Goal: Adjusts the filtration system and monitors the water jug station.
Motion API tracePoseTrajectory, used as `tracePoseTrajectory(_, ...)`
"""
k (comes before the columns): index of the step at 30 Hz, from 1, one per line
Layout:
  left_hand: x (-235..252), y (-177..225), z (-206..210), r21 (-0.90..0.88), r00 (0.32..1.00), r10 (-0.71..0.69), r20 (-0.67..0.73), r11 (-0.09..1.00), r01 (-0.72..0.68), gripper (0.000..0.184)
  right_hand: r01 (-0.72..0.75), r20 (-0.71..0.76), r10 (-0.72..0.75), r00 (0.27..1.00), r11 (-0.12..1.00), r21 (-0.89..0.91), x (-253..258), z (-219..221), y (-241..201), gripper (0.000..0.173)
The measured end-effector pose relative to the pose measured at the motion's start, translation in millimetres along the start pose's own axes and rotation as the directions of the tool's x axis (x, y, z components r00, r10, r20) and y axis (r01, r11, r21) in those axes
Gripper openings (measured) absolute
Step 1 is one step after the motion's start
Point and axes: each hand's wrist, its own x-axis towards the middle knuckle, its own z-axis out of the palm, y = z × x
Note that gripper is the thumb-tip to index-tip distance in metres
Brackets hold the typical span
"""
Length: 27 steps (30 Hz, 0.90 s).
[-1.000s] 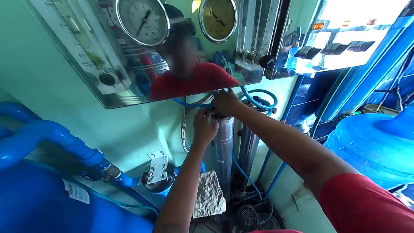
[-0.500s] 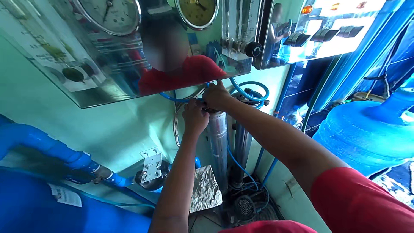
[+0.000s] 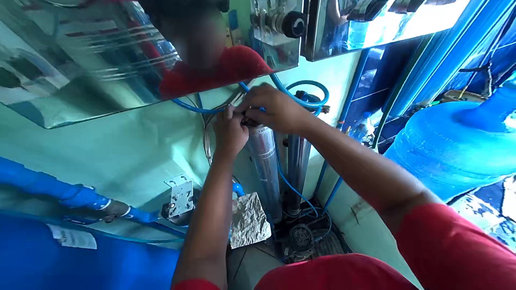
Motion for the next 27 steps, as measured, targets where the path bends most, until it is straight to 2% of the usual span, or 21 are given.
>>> tracePoseTrajectory(2, 0, 0, -8, -0.012, 1.000, 0.010, 0.001, 1.000, -0.010, 0.025, 0.103, -0.134, -0.077, 0.988, 0.975, 0.199, -59, 3, -17, 0.020)
tracePoseTrajectory(4, 0, 3, -12, -0.015, 1.000, 0.009, -0.024, 1.000, -0.009, 0.028, 0.110, -0.100, -0.081, 0.992, 0.940, 0.324, -126, 9, -16, 0.019)
tracePoseTrajectory(5, 1, 8, -14, -0.001, 1.000, -0.006, -0.025, 1.000, 0.006, 0.032, 0.064, -0.052, -0.048, 0.998, 0.921, 0.385, -159, 12, -7, 0.020)
tracePoseTrajectory(8, 12, 30, -22, 0.103, 0.995, -0.098, 0.028, 0.990, 0.095, 0.035, -0.252, 0.096, 0.239, 0.966, 0.802, 0.542, -253, 16, 26, 0.026)
tracePoseTrajectory(11, 24, 48, -21, 0.249, 0.980, -0.178, 0.089, 0.957, 0.151, 0.026, -0.540, 0.219, 0.526, 0.822, 0.595, 0.596, -327, 3, 43, 0.026)
tracePoseTrajectory(13, 28, 52, -16, 0.256, 0.981, -0.188, 0.056, 0.952, 0.168, 0.024, -0.627, 0.281, 0.616, 0.736, 0.465, 0.625, -366, -9, 47, 0.025)
tracePoseTrajectory(15, 22, 43, -7, 0.114, 0.982, -0.177, -0.068, 0.976, 0.184, 0.026, -0.655, 0.312, 0.665, 0.679, 0.356, 0.666, -401, -19, 51, 0.024)
tracePoseTrajectory(17, 4, 38, 1, -0.175, 0.939, -0.258, -0.225, 0.959, 0.222, 0.036, -0.654, 0.323, 0.698, 0.639, 0.271, 0.706, -429, -29, 57, 0.023)
tracePoseTrajectory(19, -22, 47, 9, -0.505, 0.860, -0.368, -0.353, 0.849, 0.155, 0.044, -0.643, 0.341, 0.717, 0.608, 0.193, 0.741, -451, -37, 65, 0.022)
tracePoseTrajectory(20, -39, 54, 11, -0.605, 0.845, -0.385, -0.371, 0.790, 0.095, 0.045, -0.648, 0.367, 0.712, 0.599, 0.161, 0.745, -459, -41, 69, 0.022)
tracePoseTrajectory(21, -58, 66, 14, -0.674, 0.848, -0.389, -0.360, 0.737, 0.052, 0.046, -0.660, 0.401, 0.701, 0.590, 0.134, 0.739, -465, -44, 72, 0.022)
tracePoseTrajectory(23, -91, 112, 33, -0.785, 0.865, -0.427, -0.262, 0.616, 0.066, 0.039, -0.689, 0.491, 0.679, 0.546, 0.031, 0.724, -472, -47, 75, 0.025)
tracePoseTrajectory(25, -120, 180, 71, -0.851, 0.870, -0.491, -0.035, 0.471, 0.231, 0.033, -0.668, 0.575, 0.663, 0.479, -0.149, 0.729, -476, -38, 74, 0.035)
tracePoseTrajectory(27, -159, 245, 126, -0.836, 0.878, -0.416, 0.237, 0.372, 0.402, 0.032, -0.583, 0.659, 0.612, 0.437, -0.364, 0.726, -478, -23, 75, 0.051)
